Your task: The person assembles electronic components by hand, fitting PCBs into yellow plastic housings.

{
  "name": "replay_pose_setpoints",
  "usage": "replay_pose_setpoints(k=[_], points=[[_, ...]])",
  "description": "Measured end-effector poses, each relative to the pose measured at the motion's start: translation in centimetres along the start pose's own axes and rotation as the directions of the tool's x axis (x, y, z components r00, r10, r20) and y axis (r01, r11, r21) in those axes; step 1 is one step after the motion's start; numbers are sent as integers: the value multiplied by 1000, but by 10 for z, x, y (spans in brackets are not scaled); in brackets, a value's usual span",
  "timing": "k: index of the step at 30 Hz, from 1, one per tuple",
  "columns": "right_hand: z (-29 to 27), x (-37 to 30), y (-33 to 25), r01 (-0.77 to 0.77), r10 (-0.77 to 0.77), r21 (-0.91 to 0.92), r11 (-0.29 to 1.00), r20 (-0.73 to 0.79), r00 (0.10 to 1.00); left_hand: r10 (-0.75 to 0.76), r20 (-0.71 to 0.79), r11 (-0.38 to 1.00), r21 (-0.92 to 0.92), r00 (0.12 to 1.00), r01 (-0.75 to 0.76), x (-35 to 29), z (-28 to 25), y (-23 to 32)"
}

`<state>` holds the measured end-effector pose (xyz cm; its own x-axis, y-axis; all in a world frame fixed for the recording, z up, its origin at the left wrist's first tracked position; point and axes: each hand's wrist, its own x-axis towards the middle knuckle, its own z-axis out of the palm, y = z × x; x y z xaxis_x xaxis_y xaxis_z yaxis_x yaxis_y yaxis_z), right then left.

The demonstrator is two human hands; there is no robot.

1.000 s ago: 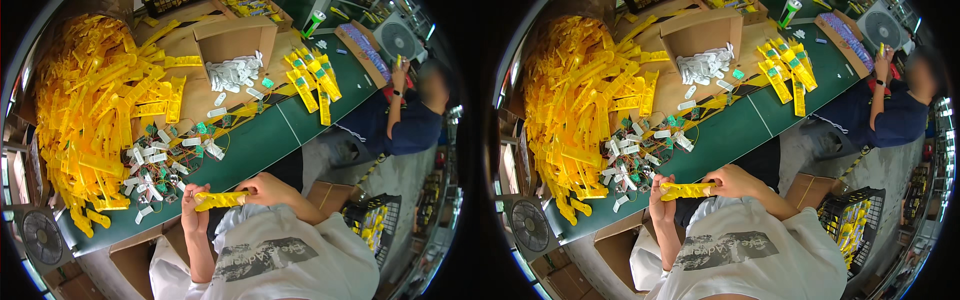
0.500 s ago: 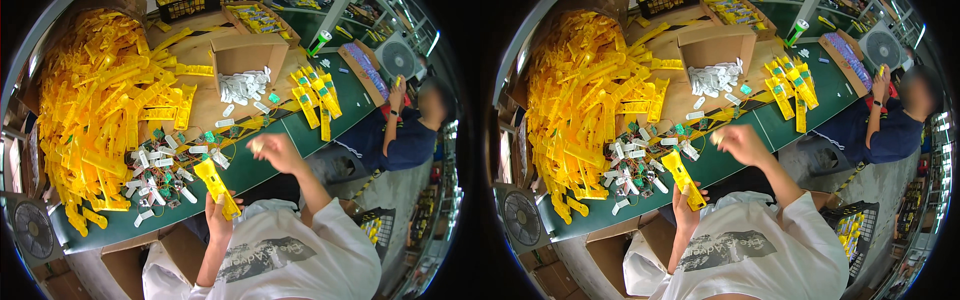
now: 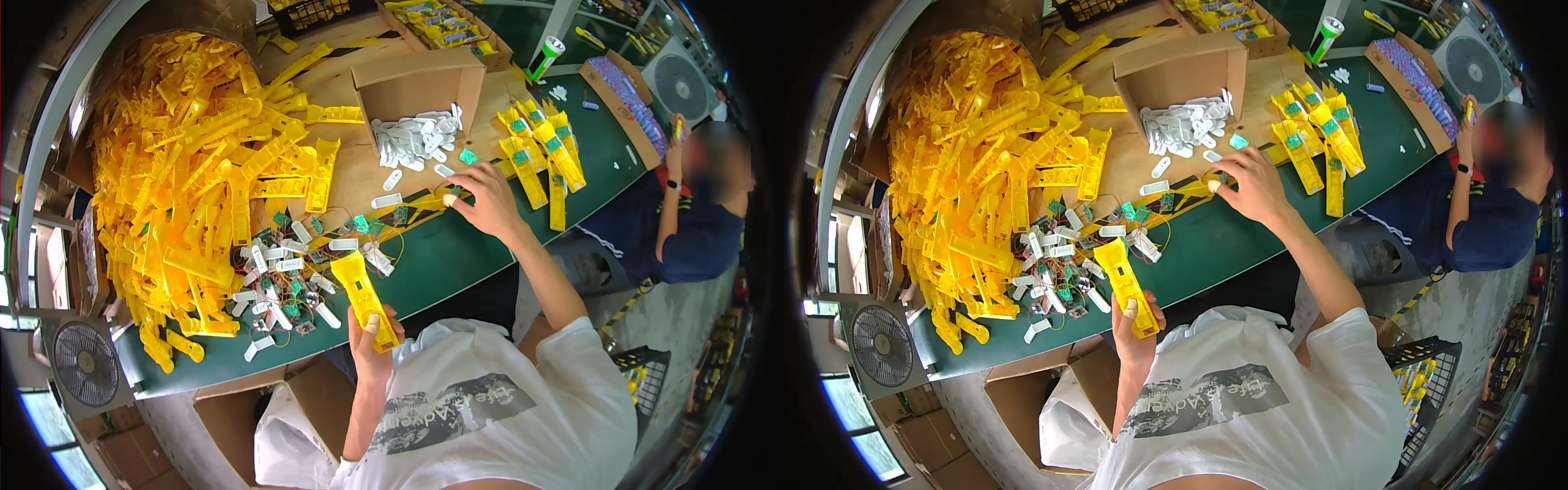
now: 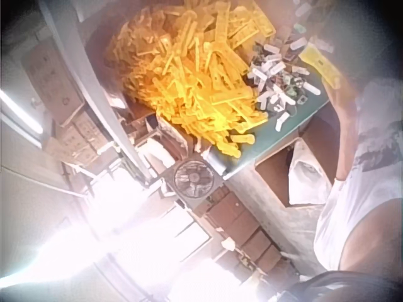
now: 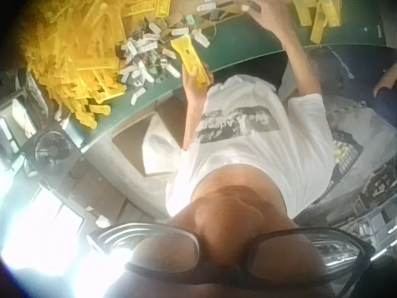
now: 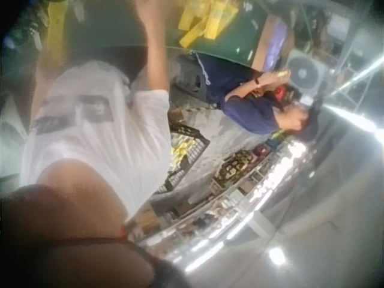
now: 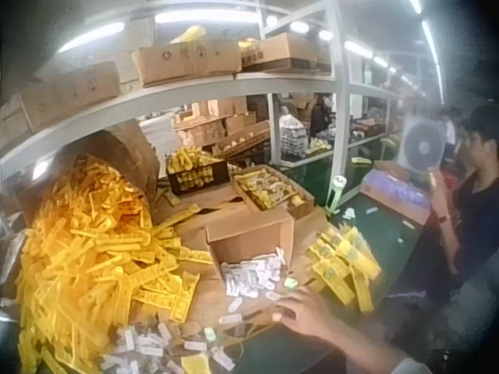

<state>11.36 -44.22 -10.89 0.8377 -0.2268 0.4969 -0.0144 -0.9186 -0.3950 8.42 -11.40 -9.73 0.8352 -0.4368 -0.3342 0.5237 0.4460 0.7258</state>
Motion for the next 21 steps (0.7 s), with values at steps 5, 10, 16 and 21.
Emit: replay_pose_setpoints(k=[5, 10, 16, 21], points=[[4, -36, -5, 26, -23, -35, 999, 87, 996, -68, 61, 993, 103, 996, 61, 9, 5, -3], [-18, -83, -14, -163, 160, 2, 987, 187, 969, -67, 96, 980, 193, 993, 47, 19, 7, -12], [-39, -87, -28, -156, 153, 4, 988, 178, 972, -67, 41, 985, 163, 997, 59, 23, 4, -35], [-13, -63, -32, -62, 72, -105, 992, 85, 994, -95, 65, 981, 173, 993, 83, 20, 5, -39]])
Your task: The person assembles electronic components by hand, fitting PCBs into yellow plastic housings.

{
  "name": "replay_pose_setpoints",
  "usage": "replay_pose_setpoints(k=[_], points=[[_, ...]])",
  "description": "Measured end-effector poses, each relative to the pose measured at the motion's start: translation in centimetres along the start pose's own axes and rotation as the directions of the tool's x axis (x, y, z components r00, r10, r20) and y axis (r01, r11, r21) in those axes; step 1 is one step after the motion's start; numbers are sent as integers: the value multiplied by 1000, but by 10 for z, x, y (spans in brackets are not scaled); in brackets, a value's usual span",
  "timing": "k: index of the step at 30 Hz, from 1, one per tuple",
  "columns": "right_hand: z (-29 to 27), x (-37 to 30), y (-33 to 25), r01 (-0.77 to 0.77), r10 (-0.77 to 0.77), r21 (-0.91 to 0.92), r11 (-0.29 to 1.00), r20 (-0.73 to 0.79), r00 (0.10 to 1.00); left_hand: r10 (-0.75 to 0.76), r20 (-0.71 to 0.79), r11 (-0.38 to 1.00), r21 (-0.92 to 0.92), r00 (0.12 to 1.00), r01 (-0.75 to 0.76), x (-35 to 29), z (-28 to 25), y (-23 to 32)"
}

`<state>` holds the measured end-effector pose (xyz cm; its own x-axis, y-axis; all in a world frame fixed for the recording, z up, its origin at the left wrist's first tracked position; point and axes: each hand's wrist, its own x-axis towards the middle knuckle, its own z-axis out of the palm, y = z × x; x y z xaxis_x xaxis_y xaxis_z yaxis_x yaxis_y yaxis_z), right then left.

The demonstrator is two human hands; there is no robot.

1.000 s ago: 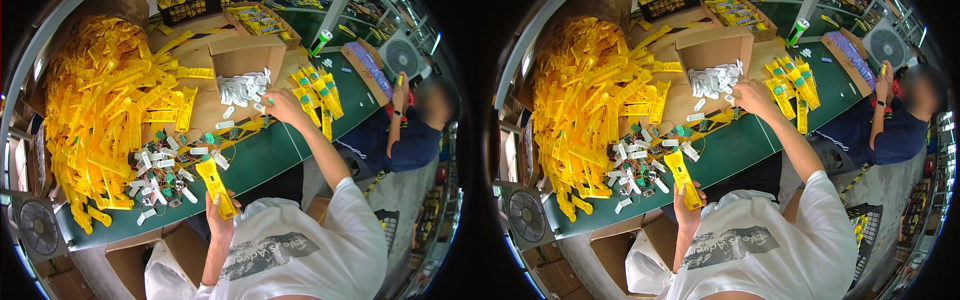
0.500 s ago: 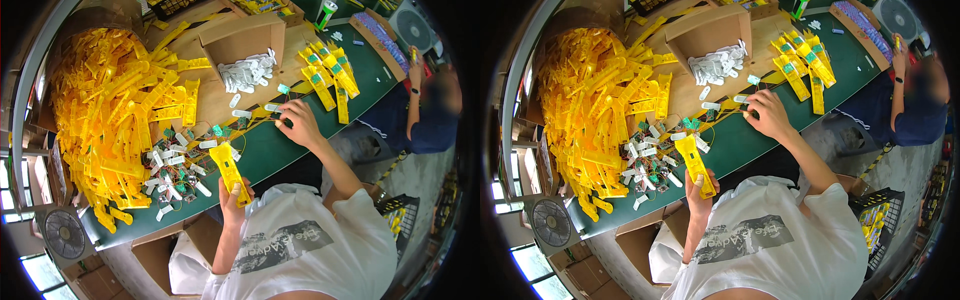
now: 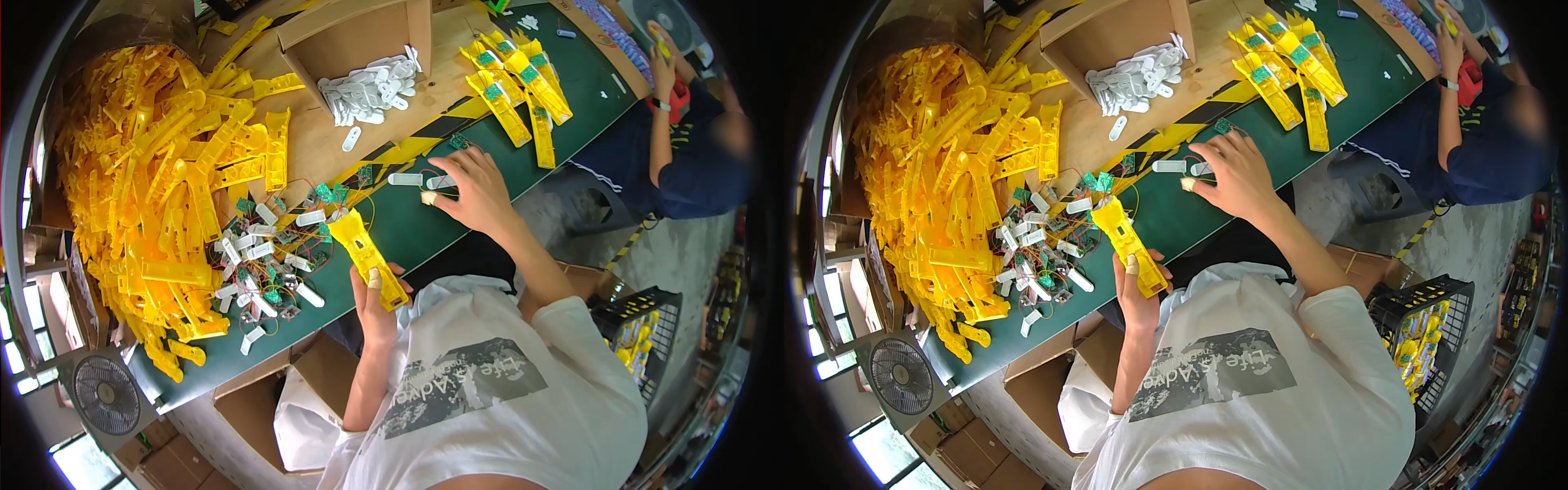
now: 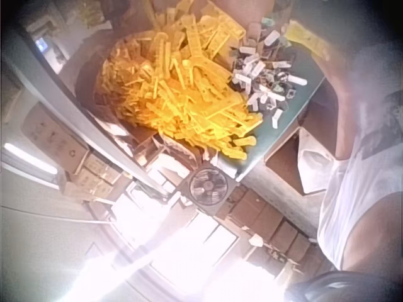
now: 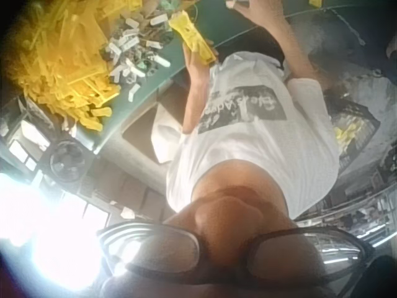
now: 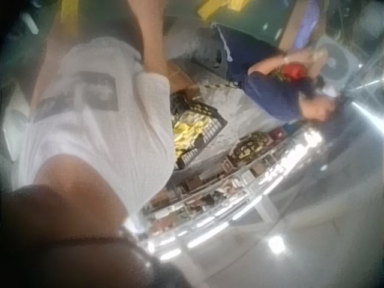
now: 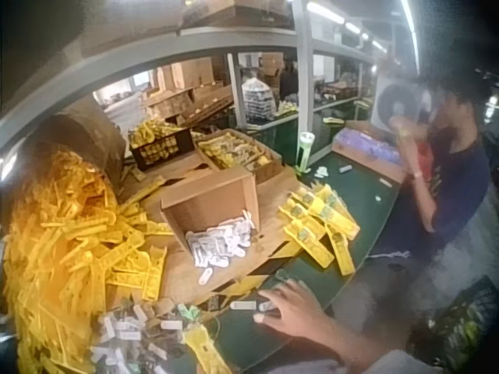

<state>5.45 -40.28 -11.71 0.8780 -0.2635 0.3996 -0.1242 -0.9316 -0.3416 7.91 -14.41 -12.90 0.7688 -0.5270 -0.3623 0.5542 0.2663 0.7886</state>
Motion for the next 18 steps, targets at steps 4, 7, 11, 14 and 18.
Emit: replay_pose_setpoints(k=[4, 7, 11, 14, 18], points=[[21, 16, -4, -70, 72, -14, 997, 195, 978, 1, 73, 1000, -23, 997, 1, -4, 2, 11], [15, 25, -6, -68, 37, 141, 988, 210, 977, 68, 98, 996, -61, 993, -62, -10, -3, 12], [20, 20, 9, -367, 298, 658, 658, 219, 929, 124, -28, 992, -19, 992, -124, -12, -16, 11], [5, 26, 23, -138, 371, 990, 13, 124, 920, 93, -49, 978, -182, 994, -101, -12, -22, 10], [-9, 33, 26, 112, 468, 945, -308, 48, 883, 168, 28, 960, -231, 985, -157, -5, -24, 7]])
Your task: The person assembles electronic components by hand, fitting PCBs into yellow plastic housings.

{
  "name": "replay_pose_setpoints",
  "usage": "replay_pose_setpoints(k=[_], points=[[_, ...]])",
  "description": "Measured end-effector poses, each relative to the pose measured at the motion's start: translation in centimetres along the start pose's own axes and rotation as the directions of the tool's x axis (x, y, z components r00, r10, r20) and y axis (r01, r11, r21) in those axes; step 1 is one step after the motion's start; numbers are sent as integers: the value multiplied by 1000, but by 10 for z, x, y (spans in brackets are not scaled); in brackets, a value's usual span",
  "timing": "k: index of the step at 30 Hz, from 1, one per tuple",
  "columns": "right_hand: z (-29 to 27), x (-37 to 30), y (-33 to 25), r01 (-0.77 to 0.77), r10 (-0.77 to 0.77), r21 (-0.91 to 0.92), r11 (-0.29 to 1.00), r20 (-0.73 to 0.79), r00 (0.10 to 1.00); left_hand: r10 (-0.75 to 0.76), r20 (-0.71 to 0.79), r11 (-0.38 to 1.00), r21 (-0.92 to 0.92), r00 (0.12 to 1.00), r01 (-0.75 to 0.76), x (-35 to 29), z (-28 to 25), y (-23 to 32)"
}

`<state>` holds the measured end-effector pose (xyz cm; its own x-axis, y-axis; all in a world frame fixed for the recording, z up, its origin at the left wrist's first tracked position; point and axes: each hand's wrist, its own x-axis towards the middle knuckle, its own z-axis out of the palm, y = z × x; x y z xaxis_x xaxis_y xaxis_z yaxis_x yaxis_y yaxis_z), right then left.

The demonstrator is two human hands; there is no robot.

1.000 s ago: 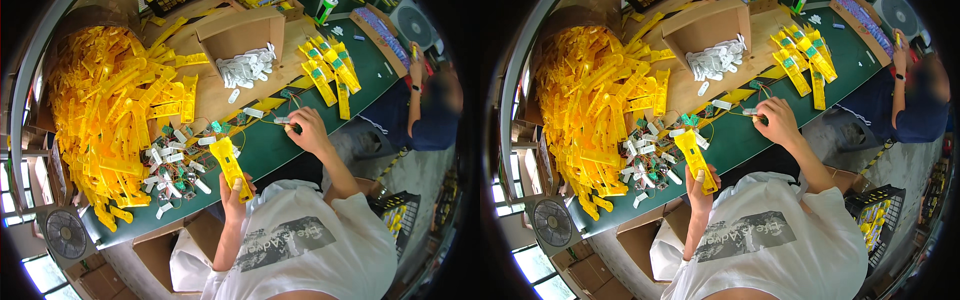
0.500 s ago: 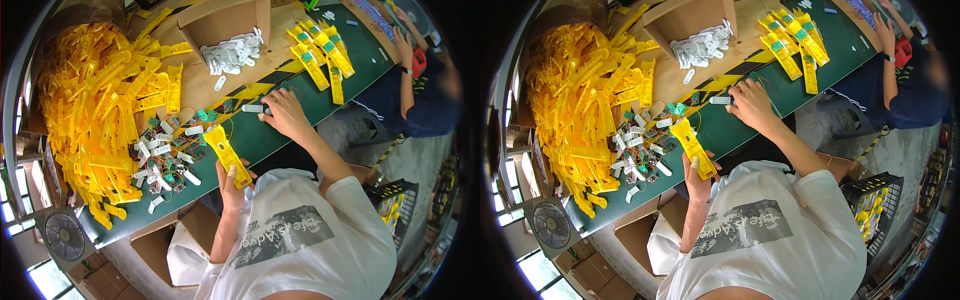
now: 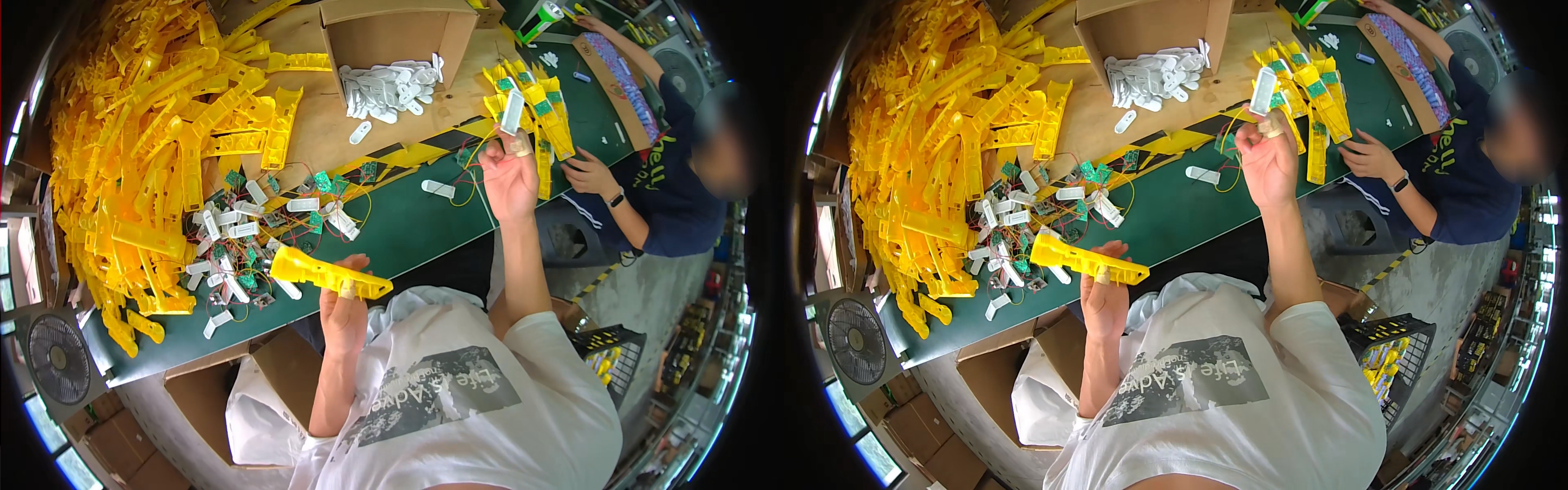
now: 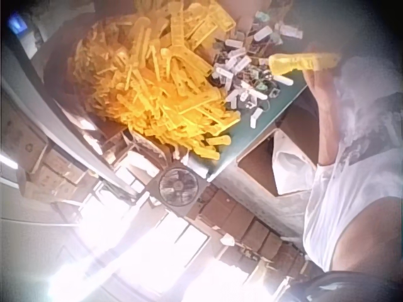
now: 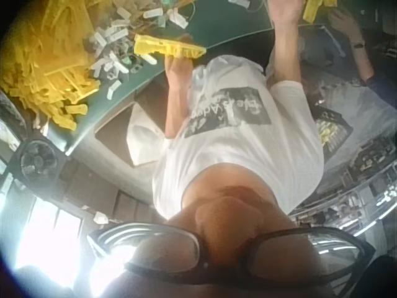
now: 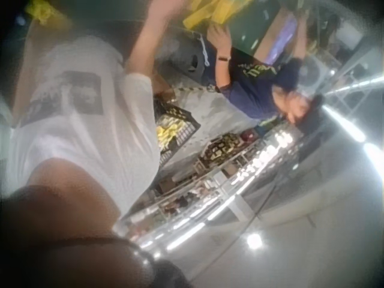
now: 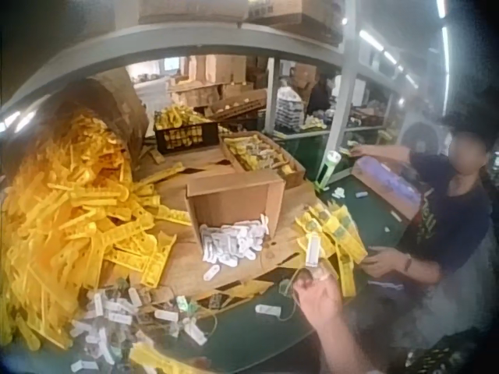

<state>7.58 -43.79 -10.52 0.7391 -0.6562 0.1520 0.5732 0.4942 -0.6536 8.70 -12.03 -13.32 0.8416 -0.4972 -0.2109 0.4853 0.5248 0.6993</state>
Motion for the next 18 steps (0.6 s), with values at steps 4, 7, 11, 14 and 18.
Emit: replay_pose_setpoints(k=[4, 7, 11, 14, 18], points=[[9, -6, -6, -35, 19, 160, 986, 102, 995, 80, 53, 980, 180, 995, -88, 9, 3, 9], [28, -30, -6, -26, 42, -101, 995, 154, 987, 165, -121, 972, 188, 979, -141, 22, 11, 17], [63, -92, 19, -277, 415, -453, 848, 240, 877, 220, -165, 964, 186, 962, -188, 31, 9, 29], [68, -107, 38, -276, 524, -638, 718, 234, 819, 297, -232, 940, 244, 926, -240, 32, 9, 33], [95, -105, 46, -152, 595, -909, 387, 121, 795, 373, -280, 909, 298, 884, -290, 29, 6, 38]])
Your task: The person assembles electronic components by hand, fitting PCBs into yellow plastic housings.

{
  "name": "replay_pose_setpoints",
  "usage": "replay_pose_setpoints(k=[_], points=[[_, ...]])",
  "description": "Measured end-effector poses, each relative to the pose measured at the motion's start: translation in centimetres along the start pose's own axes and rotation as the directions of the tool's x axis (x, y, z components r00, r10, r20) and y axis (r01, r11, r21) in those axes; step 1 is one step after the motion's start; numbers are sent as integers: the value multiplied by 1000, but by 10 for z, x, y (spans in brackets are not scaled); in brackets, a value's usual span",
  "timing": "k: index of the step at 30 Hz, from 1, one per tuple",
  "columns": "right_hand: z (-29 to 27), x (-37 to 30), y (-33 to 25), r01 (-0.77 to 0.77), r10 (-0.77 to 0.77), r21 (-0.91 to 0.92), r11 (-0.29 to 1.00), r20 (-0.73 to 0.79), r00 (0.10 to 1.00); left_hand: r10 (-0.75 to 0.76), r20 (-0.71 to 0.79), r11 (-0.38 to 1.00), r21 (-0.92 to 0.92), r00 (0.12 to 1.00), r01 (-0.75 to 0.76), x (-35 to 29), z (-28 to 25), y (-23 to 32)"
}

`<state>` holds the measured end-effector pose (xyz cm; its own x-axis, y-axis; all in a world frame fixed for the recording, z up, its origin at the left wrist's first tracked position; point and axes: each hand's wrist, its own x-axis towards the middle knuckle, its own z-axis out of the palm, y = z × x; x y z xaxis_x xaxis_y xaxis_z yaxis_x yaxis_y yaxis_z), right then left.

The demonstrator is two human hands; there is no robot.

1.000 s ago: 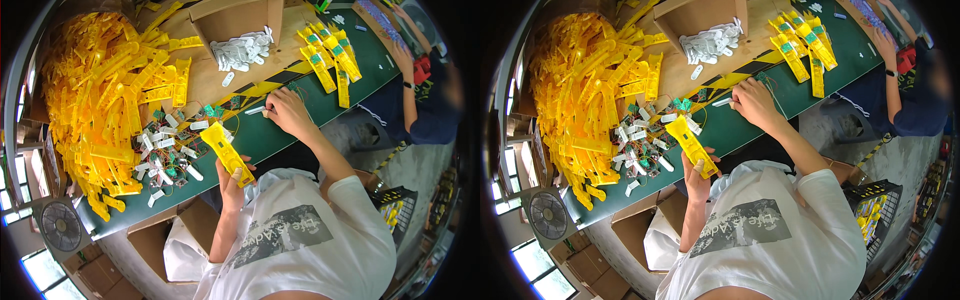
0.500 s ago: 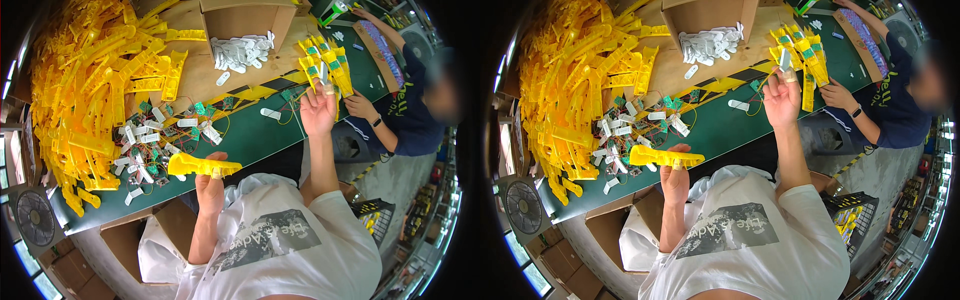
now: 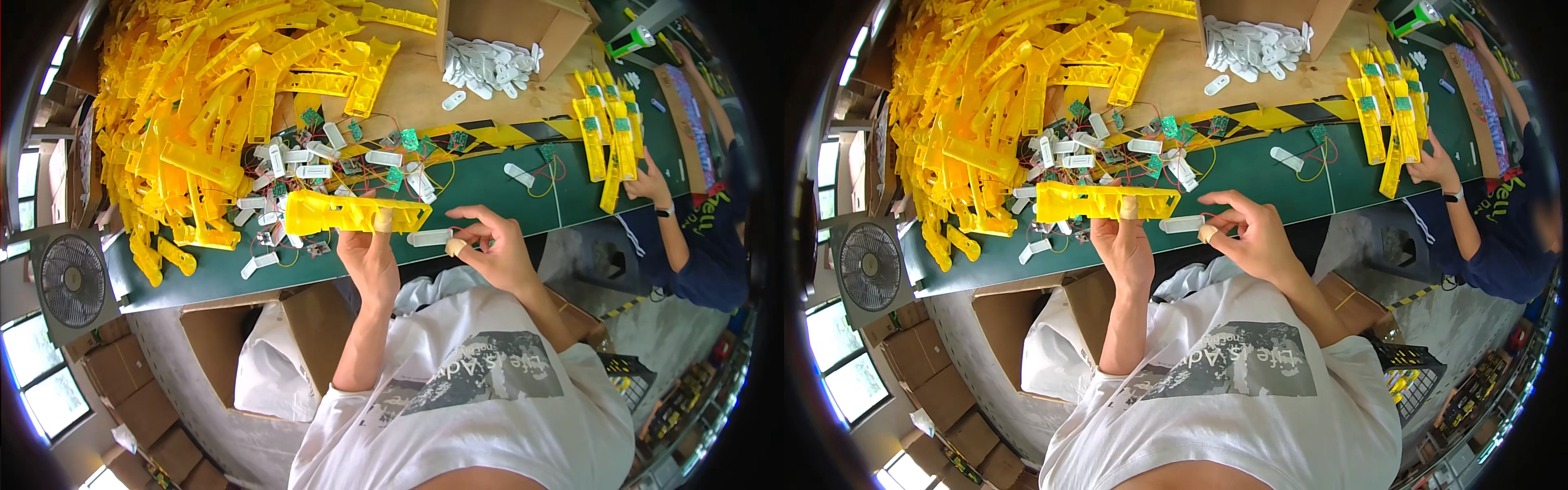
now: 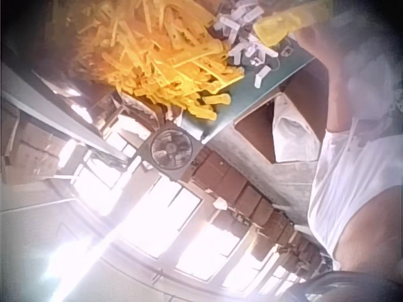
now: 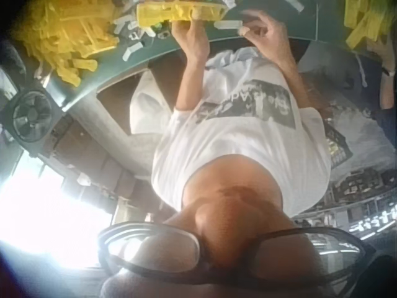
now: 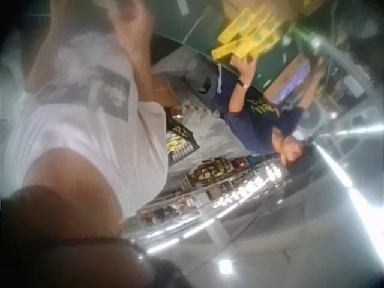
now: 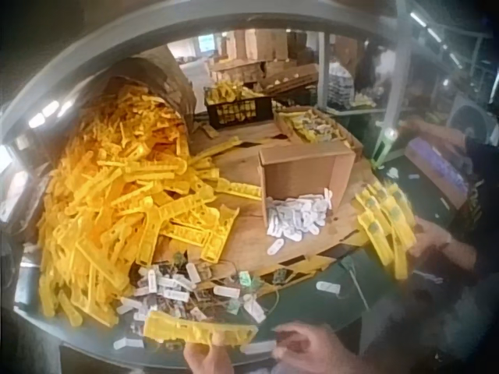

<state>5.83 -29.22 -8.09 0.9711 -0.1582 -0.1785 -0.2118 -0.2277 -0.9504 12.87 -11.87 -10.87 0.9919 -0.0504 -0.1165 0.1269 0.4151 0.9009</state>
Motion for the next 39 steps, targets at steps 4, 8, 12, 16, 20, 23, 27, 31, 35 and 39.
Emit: replay_pose_setpoints(k=[4, 8, 12, 16, 20, 23, 27, 31, 35, 39], points=[[5, 6, 11, 83, -83, -29, 996, 0, 997, 20, 8, 1000, 13, 1000, -20, -1, 2, 0], [10, 9, 8, 84, -84, -12, 996, 25, 996, 137, -22, 989, 55, 990, -136, 0, 5, 0], [4, 4, -4, 38, -57, 131, 991, 149, 987, 218, -104, 974, 82, 970, -210, 5, 2, 1], [9, -4, 8, 245, -281, 551, 798, -21, 960, 110, -87, 994, 16, 990, -109, 1, -4, -7], [10, 1, 22, 166, -198, 579, 799, -7, 980, 71, -69, 997, -23, 995, -72, -8, 1, -10], [9, 2, 26, 101, -103, 499, 861, -24, 994, 92, -66, 995, -20, 994, -93, -10, 2, -8], [12, -2, 28, 138, -132, 562, 815, -53, 990, 106, -50, 994, 28, 993, -105, -11, 1, -9], [15, 0, 26, 228, -218, 613, 756, -93, 972, 163, -70, 982, 109, 984, -155, -14, 7, -8], [18, 2, 36, 216, -177, 542, 812, -125, 976, 177, -30, 971, 170, 984, -169, -25, 15, -4], [19, -5, 37, 285, -232, 452, 845, -171, 958, 176, 36, 927, 331, 984, -178, -43, 14, -6]])
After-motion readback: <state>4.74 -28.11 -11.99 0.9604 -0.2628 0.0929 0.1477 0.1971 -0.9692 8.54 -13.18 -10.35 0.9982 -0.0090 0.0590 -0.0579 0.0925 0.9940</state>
